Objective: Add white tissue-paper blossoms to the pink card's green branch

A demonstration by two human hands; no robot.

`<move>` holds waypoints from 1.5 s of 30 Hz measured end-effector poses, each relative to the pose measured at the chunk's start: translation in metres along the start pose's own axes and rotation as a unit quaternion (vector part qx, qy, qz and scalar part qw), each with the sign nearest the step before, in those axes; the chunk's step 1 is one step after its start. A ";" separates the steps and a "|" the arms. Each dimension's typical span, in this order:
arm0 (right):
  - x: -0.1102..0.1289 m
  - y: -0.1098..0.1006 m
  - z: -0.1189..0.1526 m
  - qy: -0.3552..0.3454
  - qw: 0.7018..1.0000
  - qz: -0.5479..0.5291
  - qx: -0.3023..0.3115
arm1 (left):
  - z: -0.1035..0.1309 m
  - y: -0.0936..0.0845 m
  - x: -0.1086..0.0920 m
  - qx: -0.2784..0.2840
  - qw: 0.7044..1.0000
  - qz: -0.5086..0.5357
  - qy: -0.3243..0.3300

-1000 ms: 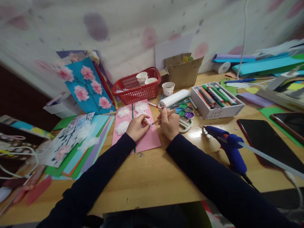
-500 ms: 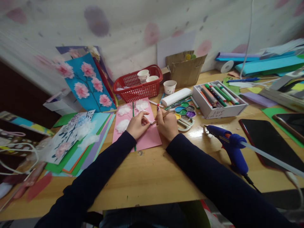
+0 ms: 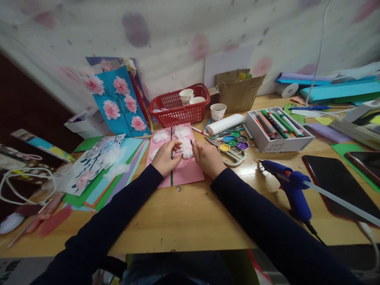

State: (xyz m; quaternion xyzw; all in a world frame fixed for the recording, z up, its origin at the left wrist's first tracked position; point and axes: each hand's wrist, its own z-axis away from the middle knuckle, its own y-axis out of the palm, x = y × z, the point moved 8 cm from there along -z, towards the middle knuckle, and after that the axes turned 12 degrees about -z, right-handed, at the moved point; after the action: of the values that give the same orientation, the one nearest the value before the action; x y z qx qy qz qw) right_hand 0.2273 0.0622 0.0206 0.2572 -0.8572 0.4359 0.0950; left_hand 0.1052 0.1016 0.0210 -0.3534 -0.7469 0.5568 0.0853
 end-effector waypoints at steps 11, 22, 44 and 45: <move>-0.040 -0.016 0.022 0.175 0.915 -0.310 -0.188 | 0.049 0.008 0.006 0.112 0.986 -0.117 -0.039; -0.056 -0.013 0.028 0.251 0.837 -0.430 -0.228 | 0.068 -0.034 0.034 0.014 0.995 -0.048 -0.091; -0.056 -0.018 0.025 0.268 0.844 -0.407 -0.224 | 0.119 -0.142 0.280 -0.059 0.899 -0.152 -0.405; -0.057 -0.018 0.026 0.271 0.842 -0.408 -0.226 | 0.117 -0.139 0.281 -0.055 0.900 -0.156 -0.404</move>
State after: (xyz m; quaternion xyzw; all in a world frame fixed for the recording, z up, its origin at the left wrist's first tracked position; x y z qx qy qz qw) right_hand 0.2871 0.0537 -0.0045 0.4266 -0.6901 0.2043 0.5477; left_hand -0.2227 0.1681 0.0272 0.0186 -0.7919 0.5897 -0.1576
